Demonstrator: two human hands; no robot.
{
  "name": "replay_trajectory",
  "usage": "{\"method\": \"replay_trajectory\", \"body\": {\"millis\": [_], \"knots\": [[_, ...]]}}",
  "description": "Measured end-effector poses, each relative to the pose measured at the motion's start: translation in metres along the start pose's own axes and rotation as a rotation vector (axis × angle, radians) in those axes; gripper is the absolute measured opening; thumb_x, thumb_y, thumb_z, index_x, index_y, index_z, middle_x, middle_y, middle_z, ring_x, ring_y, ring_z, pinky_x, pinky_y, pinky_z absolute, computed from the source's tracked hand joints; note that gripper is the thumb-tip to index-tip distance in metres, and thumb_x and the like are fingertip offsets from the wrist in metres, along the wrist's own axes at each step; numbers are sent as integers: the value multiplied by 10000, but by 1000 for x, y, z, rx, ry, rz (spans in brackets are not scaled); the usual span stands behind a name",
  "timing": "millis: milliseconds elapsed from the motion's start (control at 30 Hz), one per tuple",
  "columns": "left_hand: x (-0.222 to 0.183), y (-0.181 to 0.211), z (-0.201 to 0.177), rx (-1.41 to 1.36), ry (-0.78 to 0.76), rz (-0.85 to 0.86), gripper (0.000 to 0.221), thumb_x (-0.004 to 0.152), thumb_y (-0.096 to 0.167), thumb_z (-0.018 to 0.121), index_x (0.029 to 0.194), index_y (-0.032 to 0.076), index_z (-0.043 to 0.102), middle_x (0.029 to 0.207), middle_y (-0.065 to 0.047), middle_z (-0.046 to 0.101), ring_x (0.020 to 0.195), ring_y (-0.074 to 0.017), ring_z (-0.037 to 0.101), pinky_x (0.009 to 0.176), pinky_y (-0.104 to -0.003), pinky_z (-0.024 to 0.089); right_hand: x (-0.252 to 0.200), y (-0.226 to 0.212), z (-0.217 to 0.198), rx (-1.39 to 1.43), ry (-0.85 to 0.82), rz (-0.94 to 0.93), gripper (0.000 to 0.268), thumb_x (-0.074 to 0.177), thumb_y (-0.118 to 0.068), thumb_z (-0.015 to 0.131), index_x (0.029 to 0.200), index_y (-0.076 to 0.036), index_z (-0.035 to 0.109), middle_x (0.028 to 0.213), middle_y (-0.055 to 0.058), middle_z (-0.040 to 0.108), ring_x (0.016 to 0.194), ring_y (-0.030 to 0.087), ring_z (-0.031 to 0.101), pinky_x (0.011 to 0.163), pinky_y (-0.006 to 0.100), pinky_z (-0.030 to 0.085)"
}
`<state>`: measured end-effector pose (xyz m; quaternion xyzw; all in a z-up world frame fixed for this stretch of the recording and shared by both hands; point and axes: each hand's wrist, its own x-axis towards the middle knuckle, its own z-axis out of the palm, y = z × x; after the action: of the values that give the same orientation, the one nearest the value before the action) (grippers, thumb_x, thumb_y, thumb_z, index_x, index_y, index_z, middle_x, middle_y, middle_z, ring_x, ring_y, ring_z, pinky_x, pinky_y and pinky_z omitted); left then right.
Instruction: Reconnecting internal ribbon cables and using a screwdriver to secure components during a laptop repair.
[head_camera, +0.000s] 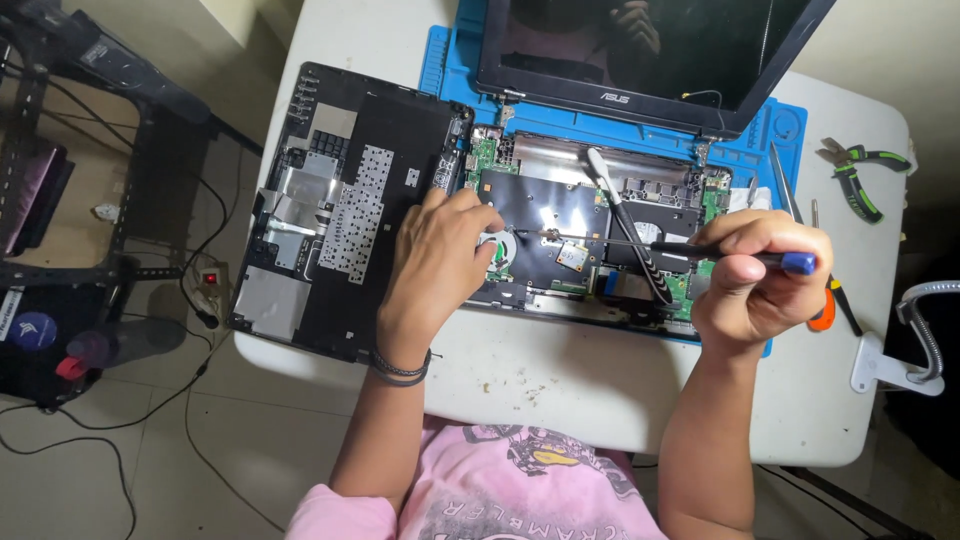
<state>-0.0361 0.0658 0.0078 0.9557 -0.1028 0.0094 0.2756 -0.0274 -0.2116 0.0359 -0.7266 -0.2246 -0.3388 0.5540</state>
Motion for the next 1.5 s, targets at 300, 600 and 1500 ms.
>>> {"method": "replay_trajectory", "body": {"millis": [300,600,1500], "knots": [[0,-2,3,15,24,12,167,802,126,820,944,158,736,1008,-18,686,971,-297,601,761,-434,486,8,-7,6,-59,-82,-24,499,1090,-389,533,792,-2,431,669,181,513,590,297,599,569,349,411],[-1,-4,2,2,37,29,173,796,102,816,935,157,730,977,-12,680,937,-294,603,748,-426,470,21,-11,9,-42,-234,-208,357,1102,-219,498,883,44,396,656,128,430,582,348,594,531,415,428],[25,24,-50,-634,156,218,263,1004,64,529,1232,121,646,1146,-49,721,969,-202,635,850,-324,524,80,-49,78,50,-443,-246,296,1053,62,433,1308,53,584,1236,260,681,1134,397,648,1002,465,520]]}}
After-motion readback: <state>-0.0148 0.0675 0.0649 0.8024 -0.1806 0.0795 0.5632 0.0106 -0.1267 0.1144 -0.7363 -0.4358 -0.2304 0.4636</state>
